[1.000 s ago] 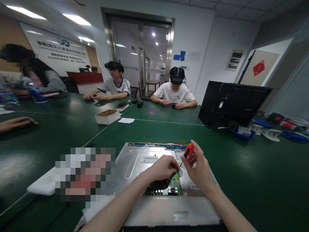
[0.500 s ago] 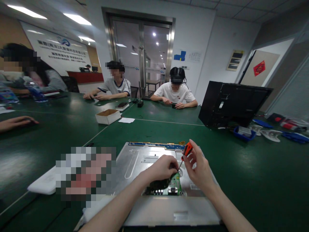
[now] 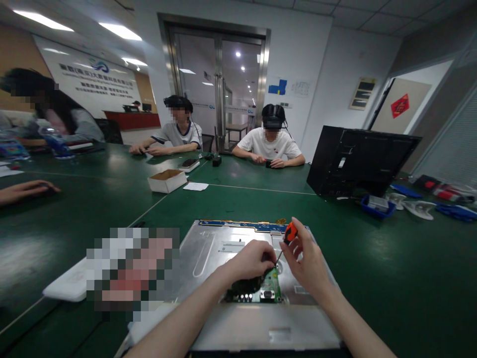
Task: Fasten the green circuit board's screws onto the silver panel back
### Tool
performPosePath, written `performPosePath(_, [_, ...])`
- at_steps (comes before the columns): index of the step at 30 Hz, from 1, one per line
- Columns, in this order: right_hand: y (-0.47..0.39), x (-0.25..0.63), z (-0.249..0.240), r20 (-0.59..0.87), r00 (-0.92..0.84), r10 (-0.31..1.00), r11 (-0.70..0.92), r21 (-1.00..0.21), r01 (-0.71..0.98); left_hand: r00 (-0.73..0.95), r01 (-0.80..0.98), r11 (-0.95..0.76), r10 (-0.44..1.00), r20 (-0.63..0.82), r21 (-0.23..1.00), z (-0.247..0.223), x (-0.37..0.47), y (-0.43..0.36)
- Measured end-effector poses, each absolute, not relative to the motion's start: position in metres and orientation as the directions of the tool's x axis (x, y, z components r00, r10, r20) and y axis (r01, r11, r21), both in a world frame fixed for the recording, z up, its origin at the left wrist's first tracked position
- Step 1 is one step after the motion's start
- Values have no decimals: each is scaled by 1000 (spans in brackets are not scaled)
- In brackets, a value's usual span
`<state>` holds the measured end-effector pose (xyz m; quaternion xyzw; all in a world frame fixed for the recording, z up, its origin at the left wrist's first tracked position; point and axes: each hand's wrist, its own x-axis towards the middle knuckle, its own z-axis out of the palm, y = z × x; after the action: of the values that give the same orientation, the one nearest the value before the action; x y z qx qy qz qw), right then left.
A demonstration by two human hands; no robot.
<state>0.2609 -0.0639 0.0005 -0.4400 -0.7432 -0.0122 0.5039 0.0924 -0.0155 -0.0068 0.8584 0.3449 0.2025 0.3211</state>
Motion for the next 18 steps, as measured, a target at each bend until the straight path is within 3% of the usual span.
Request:
performPosePath(6, [-65,261,1,737,-113,666,618,-461,636,676,454,-537,728,118,711,-6,92,-15])
performPosePath(18, [-63,261,-2,771,-88,630,613,-424,667,685,451,-557,717,130,698,-5,92,-16])
